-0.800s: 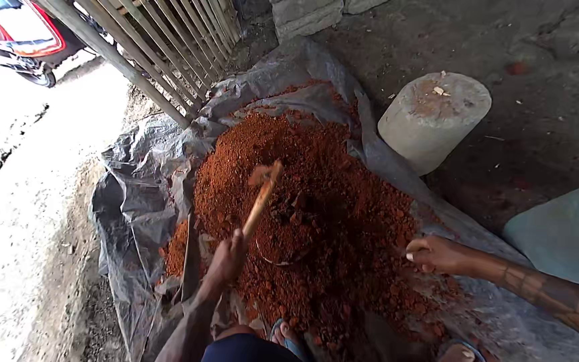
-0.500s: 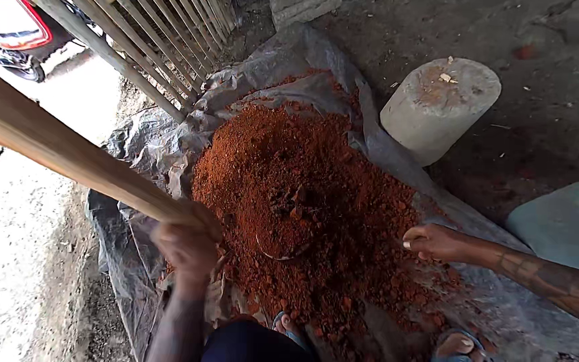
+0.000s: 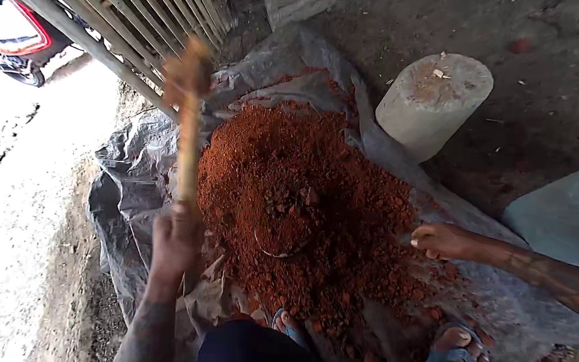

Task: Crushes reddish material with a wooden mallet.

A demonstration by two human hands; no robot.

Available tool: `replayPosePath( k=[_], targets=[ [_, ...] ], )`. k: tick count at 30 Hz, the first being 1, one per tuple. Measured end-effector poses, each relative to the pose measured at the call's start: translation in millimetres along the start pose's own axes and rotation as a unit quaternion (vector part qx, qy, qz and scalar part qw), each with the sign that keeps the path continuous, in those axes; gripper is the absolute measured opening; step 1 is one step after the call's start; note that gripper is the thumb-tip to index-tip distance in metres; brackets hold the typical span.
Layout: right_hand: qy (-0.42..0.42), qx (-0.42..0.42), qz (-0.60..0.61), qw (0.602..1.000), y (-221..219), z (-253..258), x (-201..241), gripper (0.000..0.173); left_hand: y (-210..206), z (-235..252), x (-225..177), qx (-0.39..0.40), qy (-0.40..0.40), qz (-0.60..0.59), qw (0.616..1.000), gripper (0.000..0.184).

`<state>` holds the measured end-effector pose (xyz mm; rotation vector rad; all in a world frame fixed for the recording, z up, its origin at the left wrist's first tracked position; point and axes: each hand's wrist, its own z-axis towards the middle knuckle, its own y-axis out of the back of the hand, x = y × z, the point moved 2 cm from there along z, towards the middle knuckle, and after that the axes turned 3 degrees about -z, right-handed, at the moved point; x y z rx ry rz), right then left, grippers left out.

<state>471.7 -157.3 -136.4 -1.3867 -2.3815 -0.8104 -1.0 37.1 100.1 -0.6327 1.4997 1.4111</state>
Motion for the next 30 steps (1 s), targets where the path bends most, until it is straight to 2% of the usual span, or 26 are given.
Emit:
replayPosePath(
  k=[2, 4, 5, 6, 7, 8, 9, 10, 13, 14, 17, 19, 21, 23, 24, 25, 26, 27, 28, 29, 30],
  targets=[
    [-0.004, 0.000, -0.004, 1.000, 0, 0, 5, 0.033, -4, 7, -17, -0.026, -0.103, -0.080, 0.991, 0.061],
    [-0.002, 0.000, -0.002, 1.000, -1, 2, 9, 0.033, -31, -7, 9, -0.043, -0.112, -0.079, 0.990, 0.062],
    [-0.002, 0.003, 0.000, 1.000, -2, 2, 11, 0.033, -50, -25, 43, -0.040, -0.071, -0.034, 0.996, 0.063],
    [0.000, 0.006, -0.002, 1.000, -2, 3, 12, 0.032, -72, -48, 85, -0.010, 0.008, 0.045, 0.999, 0.065],
    [0.000, 0.009, -0.004, 1.000, -3, 2, 11, 0.032, -93, -71, 128, 0.066, 0.134, 0.135, 0.980, 0.063],
    [0.000, 0.013, -0.006, 1.000, -5, 2, 8, 0.032, -110, -87, 163, 0.164, 0.264, 0.201, 0.929, 0.066],
    [-0.001, 0.016, -0.011, 1.000, -7, 0, 4, 0.033, -121, -99, 189, 0.220, 0.337, 0.230, 0.886, 0.068],
    [0.000, 0.014, -0.016, 1.000, -3, 0, 3, 0.033, -125, -98, 196, 0.235, 0.363, 0.236, 0.870, 0.070],
    [-0.014, 0.004, 0.001, 1.000, -1, -1, -6, 0.033, -84, -65, 148, 0.211, 0.312, 0.236, 0.896, 0.072],
    [-0.018, 0.003, 0.005, 1.000, 2, 0, -6, 0.032, -64, -53, 123, 0.183, 0.275, 0.226, 0.917, 0.070],
    [-0.015, -0.002, 0.017, 1.000, 1, 3, -7, 0.030, -10, -22, 42, 0.058, 0.080, 0.157, 0.983, 0.069],
    [-0.013, -0.001, 0.011, 1.000, 0, 5, -4, 0.031, 5, -10, 2, -0.005, -0.039, 0.017, 0.999, 0.064],
    [-0.011, -0.001, 0.002, 1.000, 0, 7, 5, 0.032, -1, -5, -15, -0.031, -0.131, -0.095, 0.986, 0.059],
    [-0.013, 0.002, -0.003, 1.000, -1, 8, 13, 0.032, -28, -20, 16, -0.062, -0.139, -0.103, 0.983, 0.059],
    [-0.013, 0.005, -0.006, 1.000, -2, 8, 15, 0.033, -48, -38, 53, -0.070, -0.095, -0.049, 0.992, 0.063],
    [-0.013, 0.009, -0.010, 1.000, -3, 9, 15, 0.033, -68, -64, 97, -0.045, -0.004, 0.049, 0.998, 0.069],
    [-0.011, 0.012, -0.014, 1.000, -3, 11, 13, 0.033, -86, -88, 140, 0.030, 0.131, 0.156, 0.979, 0.070],
    [-0.009, 0.013, -0.017, 1.000, -4, 12, 10, 0.032, -101, -103, 176, 0.124, 0.266, 0.219, 0.930, 0.072],
    [-0.007, 0.012, -0.020, 1.000, -6, 11, 5, 0.032, -110, -113, 201, 0.171, 0.338, 0.234, 0.896, 0.073],
    [-0.005, 0.009, -0.025, 1.000, -2, 12, 2, 0.032, -112, -111, 207, 0.184, 0.371, 0.231, 0.880, 0.074],
    [-0.004, 0.003, -0.020, 1.000, 3, 12, 2, 0.033, -103, -99, 198, 0.180, 0.372, 0.220, 0.883, 0.075]
  ],
)
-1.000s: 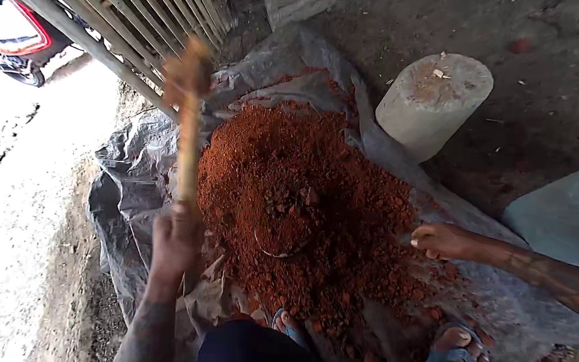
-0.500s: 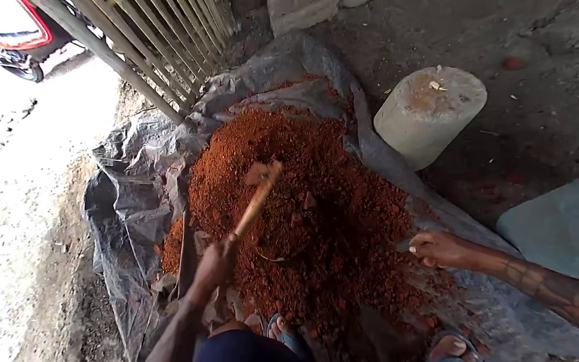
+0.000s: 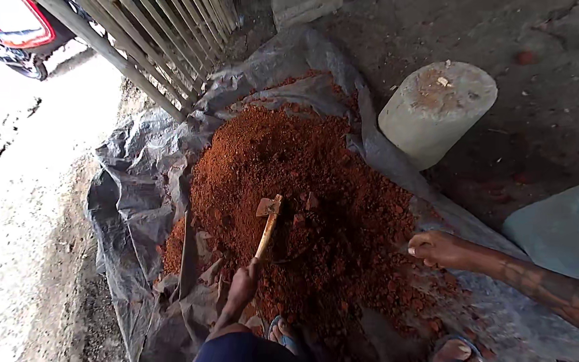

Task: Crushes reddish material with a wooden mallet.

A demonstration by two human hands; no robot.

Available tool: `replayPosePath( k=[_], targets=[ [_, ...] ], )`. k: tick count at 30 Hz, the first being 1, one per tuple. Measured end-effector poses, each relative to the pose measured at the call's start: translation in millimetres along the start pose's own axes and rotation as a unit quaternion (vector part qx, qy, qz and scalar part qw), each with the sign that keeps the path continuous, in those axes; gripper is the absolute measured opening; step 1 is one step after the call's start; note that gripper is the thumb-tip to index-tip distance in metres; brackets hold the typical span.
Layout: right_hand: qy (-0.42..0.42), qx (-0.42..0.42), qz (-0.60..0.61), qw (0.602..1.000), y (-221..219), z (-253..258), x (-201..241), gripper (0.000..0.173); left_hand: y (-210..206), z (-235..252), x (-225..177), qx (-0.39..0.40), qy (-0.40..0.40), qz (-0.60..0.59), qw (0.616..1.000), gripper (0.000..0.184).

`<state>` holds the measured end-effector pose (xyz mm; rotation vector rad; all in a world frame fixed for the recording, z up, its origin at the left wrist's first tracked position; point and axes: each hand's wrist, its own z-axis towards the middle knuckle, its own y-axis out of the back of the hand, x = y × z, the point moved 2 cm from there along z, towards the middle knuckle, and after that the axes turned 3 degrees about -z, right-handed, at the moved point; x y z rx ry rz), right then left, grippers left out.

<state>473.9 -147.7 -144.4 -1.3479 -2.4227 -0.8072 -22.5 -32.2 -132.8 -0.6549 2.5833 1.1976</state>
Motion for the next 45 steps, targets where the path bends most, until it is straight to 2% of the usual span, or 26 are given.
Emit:
replayPosePath(
  k=[3, 5, 8, 10, 11, 12, 13, 14, 15, 16, 17, 18, 21, 23, 26, 29, 30, 31, 33, 34, 35, 36, 37, 41, 43, 45],
  targets=[
    [-0.009, -0.007, 0.033, 0.999, 4, -7, 0, 0.031, 70, -34, -29, -0.061, -0.099, -0.058, 0.991, 0.071],
    [0.001, -0.017, 0.041, 0.999, 8, -6, 6, 0.032, 121, -59, -54, -0.146, -0.220, -0.115, 0.958, 0.071],
    [0.022, -0.022, 0.021, 0.999, 11, -7, 25, 0.033, 166, -92, -97, -0.218, -0.416, -0.249, 0.847, 0.063],
    [0.042, -0.017, 0.015, 0.999, 10, -7, 42, 0.033, 163, -98, -109, -0.213, -0.493, -0.306, 0.786, 0.060],
    [0.048, -0.010, 0.013, 0.999, 7, -6, 48, 0.034, 148, -93, -104, -0.215, -0.499, -0.318, 0.777, 0.060],
    [0.051, -0.002, 0.009, 0.999, 4, -5, 51, 0.035, 123, -82, -88, -0.222, -0.476, -0.308, 0.793, 0.060],
    [0.049, 0.007, 0.002, 0.999, 1, -4, 52, 0.035, 91, -69, -64, -0.230, -0.419, -0.265, 0.837, 0.063],
    [0.046, 0.016, -0.006, 0.999, -2, -4, 52, 0.035, 56, -56, -36, -0.212, -0.322, -0.182, 0.904, 0.065],
    [0.040, 0.025, -0.014, 0.999, -6, -3, 51, 0.035, 26, -40, -11, -0.132, -0.192, -0.076, 0.970, 0.064],
    [0.030, 0.036, -0.021, 0.999, -11, -3, 48, 0.035, 2, -24, 9, -0.031, -0.069, 0.003, 0.997, 0.068],
    [0.023, 0.045, -0.030, 0.998, -15, -4, 45, 0.035, -15, -13, 23, 0.022, -0.006, 0.042, 0.999, 0.070],
    [0.022, 0.043, -0.037, 0.998, -13, -4, 43, 0.036, -17, -8, 24, 0.032, 0.009, 0.051, 0.998, 0.073],
    [0.018, 0.029, -0.013, 0.999, -9, -5, 34, 0.035, 32, -31, -3, -0.008, -0.049, 0.035, 0.998, 0.071],
    [0.028, 0.017, -0.025, 0.999, 1, -2, 36, 0.034, 75, -53, -20, -0.096, -0.144, -0.024, 0.985, 0.069],
    [0.067, -0.003, -0.095, 0.993, 15, -3, 57, 0.033, 125, -88, -53, -0.211, -0.344, -0.179, 0.897, 0.070],
    [0.112, -0.023, -0.183, 0.976, 28, -5, 109, 0.038, 134, -102, -79, -0.233, -0.475, -0.297, 0.795, 0.055],
    [0.132, -0.031, -0.209, 0.969, 28, -5, 127, 0.040, 123, -96, -75, -0.238, -0.480, -0.307, 0.787, 0.057],
    [0.149, -0.037, -0.231, 0.961, 24, -4, 144, 0.042, 103, -86, -61, -0.251, -0.454, -0.290, 0.804, 0.061],
    [0.184, -0.045, -0.266, 0.945, 9, 2, 171, 0.044, 46, -61, -18, -0.246, -0.309, -0.159, 0.905, 0.075],
    [0.203, -0.047, -0.279, 0.937, -2, 7, 183, 0.046, 19, -44, 3, -0.174, -0.196, -0.064, 0.963, 0.073],
    [0.217, -0.048, -0.290, 0.931, -14, 12, 192, 0.048, -3, -27, 20, -0.072, -0.078, -0.007, 0.994, 0.072],
    [0.222, -0.051, -0.300, 0.926, -29, 16, 200, 0.049, -19, -12, 33, -0.019, -0.012, 0.001, 1.000, 0.070],
    [0.218, -0.058, -0.312, 0.923, -42, 20, 210, 0.052, -21, -5, 37, -0.012, 0.015, -0.013, 1.000, 0.070],
    [0.157, -0.084, -0.303, 0.936, -80, 30, 237, 0.061, 35, -26, 25, -0.096, -0.061, -0.195, 0.974, 0.067],
    [0.133, -0.086, -0.303, 0.940, -89, 40, 245, 0.060, 81, -52, 8, -0.174, -0.176, -0.260, 0.934, 0.063],
    [0.127, -0.087, -0.306, 0.940, -95, 50, 247, 0.053, 125, -75, -10, -0.232, -0.306, -0.314, 0.868, 0.064]
  ],
)
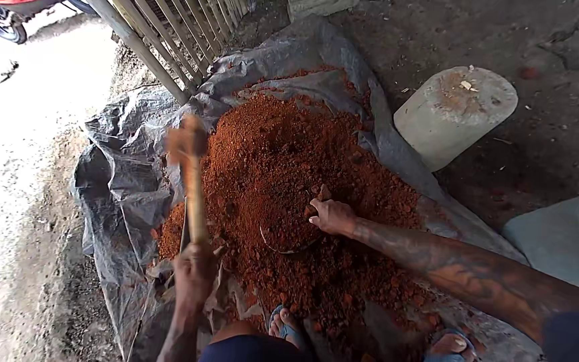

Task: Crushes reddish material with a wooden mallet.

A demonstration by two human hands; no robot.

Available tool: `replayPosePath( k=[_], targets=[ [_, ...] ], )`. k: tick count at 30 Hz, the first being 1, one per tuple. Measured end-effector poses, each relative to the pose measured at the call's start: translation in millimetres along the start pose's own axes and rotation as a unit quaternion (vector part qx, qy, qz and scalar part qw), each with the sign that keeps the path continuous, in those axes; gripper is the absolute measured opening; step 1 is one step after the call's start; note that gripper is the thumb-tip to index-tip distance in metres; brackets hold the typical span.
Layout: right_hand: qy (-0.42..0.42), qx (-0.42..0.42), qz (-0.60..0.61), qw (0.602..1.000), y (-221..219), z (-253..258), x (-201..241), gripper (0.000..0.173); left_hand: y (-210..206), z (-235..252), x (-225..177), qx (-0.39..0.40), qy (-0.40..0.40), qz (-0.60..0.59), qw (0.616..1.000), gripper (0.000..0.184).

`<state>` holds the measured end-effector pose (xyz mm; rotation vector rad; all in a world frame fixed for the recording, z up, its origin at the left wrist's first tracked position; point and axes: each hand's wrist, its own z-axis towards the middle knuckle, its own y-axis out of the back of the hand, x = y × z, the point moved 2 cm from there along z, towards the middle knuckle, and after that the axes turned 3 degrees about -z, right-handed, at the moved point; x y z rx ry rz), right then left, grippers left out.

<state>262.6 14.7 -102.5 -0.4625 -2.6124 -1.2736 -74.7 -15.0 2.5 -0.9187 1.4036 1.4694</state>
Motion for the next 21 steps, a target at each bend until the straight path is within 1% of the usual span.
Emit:
replayPosePath(
  k=[2, 3, 4, 5, 6, 7, 8, 9, 10, 11, 12, 13, 14, 16, 18, 19, 20, 21],
  targets=[
    [0.002, -0.005, -0.003, 1.000, -1, 7, 2, 0.048, 11, 12, -35, -0.021, -0.121, -0.069, 0.990, 0.056],
    [0.002, -0.009, -0.004, 1.000, 1, 8, 3, 0.046, 9, 13, -44, -0.023, -0.166, -0.091, 0.982, 0.054],
    [0.001, -0.016, 0.001, 1.000, 4, 8, 4, 0.046, 4, 9, -44, -0.024, -0.188, -0.099, 0.977, 0.054],
    [-0.001, -0.029, 0.014, 0.999, 9, 7, 4, 0.046, -4, 0, -31, -0.027, -0.182, -0.089, 0.979, 0.055],
    [0.001, -0.054, 0.036, 0.998, 14, 5, 4, 0.046, -15, -14, -7, -0.027, -0.150, -0.046, 0.987, 0.060],
    [-0.001, -0.084, 0.062, 0.995, 20, 4, 3, 0.045, -26, -32, 25, -0.014, -0.091, 0.047, 0.995, 0.066],
    [-0.006, -0.118, 0.088, 0.989, 26, 2, 0, 0.045, -36, -50, 58, 0.038, 0.010, 0.177, 0.984, 0.070],
    [-0.017, -0.153, 0.110, 0.982, 33, 2, -3, 0.045, -47, -62, 88, 0.139, 0.154, 0.275, 0.939, 0.069],
    [-0.029, -0.185, 0.124, 0.975, 39, 1, -6, 0.045, -57, -67, 114, 0.230, 0.274, 0.326, 0.875, 0.071],
    [-0.039, -0.205, 0.132, 0.969, 42, 0, -9, 0.044, -63, -72, 136, 0.268, 0.325, 0.344, 0.839, 0.071],
    [-0.042, -0.214, 0.131, 0.967, 47, 0, -10, 0.044, -62, -69, 141, 0.274, 0.334, 0.347, 0.833, 0.072],
    [-0.041, -0.208, 0.127, 0.969, 53, 1, -9, 0.043, -56, -60, 135, 0.263, 0.316, 0.336, 0.848, 0.072],
    [-0.041, -0.185, 0.120, 0.975, 54, 1, -7, 0.044, -46, -56, 123, 0.249, 0.289, 0.317, 0.868, 0.072],
    [-0.019, -0.116, 0.098, 0.988, 45, 5, 2, 0.045, -27, -41, 86, 0.205, 0.232, 0.281, 0.909, 0.069],
    [0.020, -0.070, 0.081, 0.994, 36, 15, 16, 0.046, -7, -20, 41, 0.124, 0.133, 0.245, 0.952, 0.067],
    [0.037, -0.064, 0.082, 0.994, 29, 20, 22, 0.046, 2, -9, 18, 0.080, 0.070, 0.221, 0.970, 0.070],
    [0.042, -0.060, 0.090, 0.993, 26, 24, 28, 0.050, 10, 1, -8, 0.045, 0.012, 0.193, 0.980, 0.073],
    [0.042, -0.057, 0.095, 0.993, 29, 25, 33, 0.055, 18, 12, -35, 0.016, -0.045, 0.162, 0.986, 0.072]
  ],
)
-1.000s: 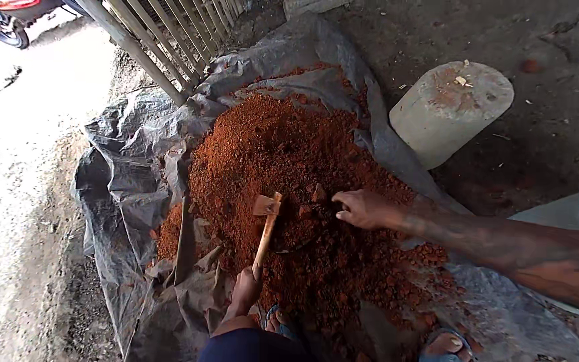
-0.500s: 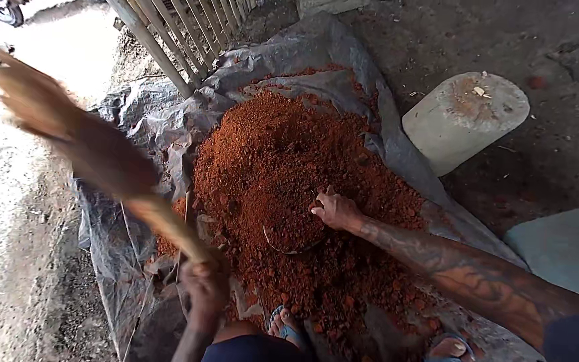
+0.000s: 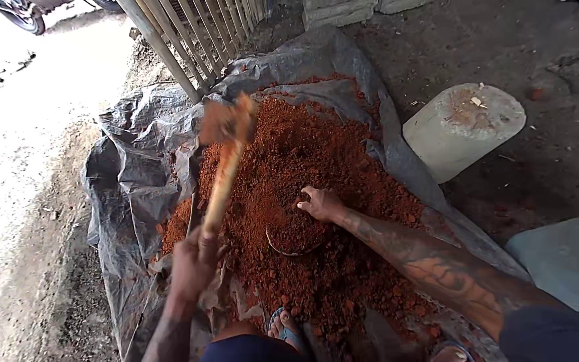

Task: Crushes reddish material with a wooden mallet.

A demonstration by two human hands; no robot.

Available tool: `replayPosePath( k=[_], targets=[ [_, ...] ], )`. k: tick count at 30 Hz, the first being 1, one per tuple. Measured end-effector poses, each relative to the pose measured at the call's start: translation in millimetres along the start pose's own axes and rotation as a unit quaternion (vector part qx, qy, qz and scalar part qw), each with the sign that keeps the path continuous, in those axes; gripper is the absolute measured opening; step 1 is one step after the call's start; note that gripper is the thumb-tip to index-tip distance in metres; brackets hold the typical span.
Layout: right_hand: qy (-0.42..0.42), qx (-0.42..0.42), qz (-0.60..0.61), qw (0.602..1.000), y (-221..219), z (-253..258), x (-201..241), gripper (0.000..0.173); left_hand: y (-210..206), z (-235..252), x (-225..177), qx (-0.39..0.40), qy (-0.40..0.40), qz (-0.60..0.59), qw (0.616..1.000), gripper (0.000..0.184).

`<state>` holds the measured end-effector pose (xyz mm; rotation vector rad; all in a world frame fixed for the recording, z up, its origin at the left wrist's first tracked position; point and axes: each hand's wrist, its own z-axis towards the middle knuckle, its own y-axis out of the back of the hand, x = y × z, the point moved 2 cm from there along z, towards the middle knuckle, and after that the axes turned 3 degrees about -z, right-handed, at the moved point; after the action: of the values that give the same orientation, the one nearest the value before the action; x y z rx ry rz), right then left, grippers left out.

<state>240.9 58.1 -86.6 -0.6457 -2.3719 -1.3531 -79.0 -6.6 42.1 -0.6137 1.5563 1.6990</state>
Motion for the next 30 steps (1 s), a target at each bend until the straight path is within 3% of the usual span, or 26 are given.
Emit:
replayPosePath(
  k=[4, 7, 9, 10, 11, 13, 14, 17, 21, 23, 25, 27, 28, 29, 30],
  targets=[
    [0.067, -0.065, -0.025, 0.995, 43, -9, 1, 0.045, 40, 23, -63, -0.072, -0.146, -0.127, 0.978, 0.057],
    [0.125, -0.098, -0.075, 0.984, 90, -38, -23, 0.041, 10, 14, -66, -0.055, -0.172, -0.188, 0.965, 0.056],
    [0.121, -0.110, -0.078, 0.983, 117, -62, -46, 0.043, -46, -9, -17, -0.005, -0.091, -0.144, 0.985, 0.067],
    [0.107, -0.118, -0.070, 0.985, 126, -72, -60, 0.042, -79, -25, 16, 0.054, -0.012, -0.066, 0.996, 0.073],
    [0.085, -0.126, -0.058, 0.987, 131, -82, -74, 0.041, -109, -38, 47, 0.158, 0.090, 0.045, 0.982, 0.072],
    [0.041, -0.143, -0.020, 0.989, 130, -97, -104, 0.040, -154, -47, 86, 0.362, 0.257, 0.213, 0.870, 0.077],
    [0.022, -0.143, 0.003, 0.989, 127, -103, -118, 0.041, -164, -43, 88, 0.393, 0.275, 0.233, 0.846, 0.077],
    [-0.030, -0.145, 0.062, 0.987, 115, -115, -159, 0.042, -128, -11, 50, 0.354, 0.216, 0.196, 0.889, 0.072],
    [-0.063, -0.138, 0.088, 0.985, 101, -121, -202, 0.041, -52, 20, -17, 0.150, 0.031, 0.018, 0.988, 0.069],
    [-0.078, -0.145, 0.097, 0.982, 103, -121, -210, 0.040, -33, 28, -46, 0.056, -0.074, -0.128, 0.987, 0.065],
    [-0.083, -0.149, 0.100, 0.980, 106, -117, -208, 0.040, -37, 27, -54, 0.002, -0.146, -0.237, 0.961, 0.060],
    [-0.082, -0.149, 0.107, 0.980, 104, -109, -204, 0.040, -65, 9, -21, -0.020, -0.130, -0.241, 0.962, 0.062],
    [-0.076, -0.145, 0.112, 0.980, 102, -105, -203, 0.040, -85, -11, 9, -0.007, -0.082, -0.171, 0.982, 0.067],
    [-0.071, -0.139, 0.116, 0.981, 100, -100, -203, 0.040, -106, -32, 40, 0.046, 0.012, -0.064, 0.997, 0.073],
    [-0.068, -0.133, 0.114, 0.982, 97, -96, -203, 0.040, -127, -47, 67, 0.149, 0.136, 0.038, 0.979, 0.071]
  ],
)
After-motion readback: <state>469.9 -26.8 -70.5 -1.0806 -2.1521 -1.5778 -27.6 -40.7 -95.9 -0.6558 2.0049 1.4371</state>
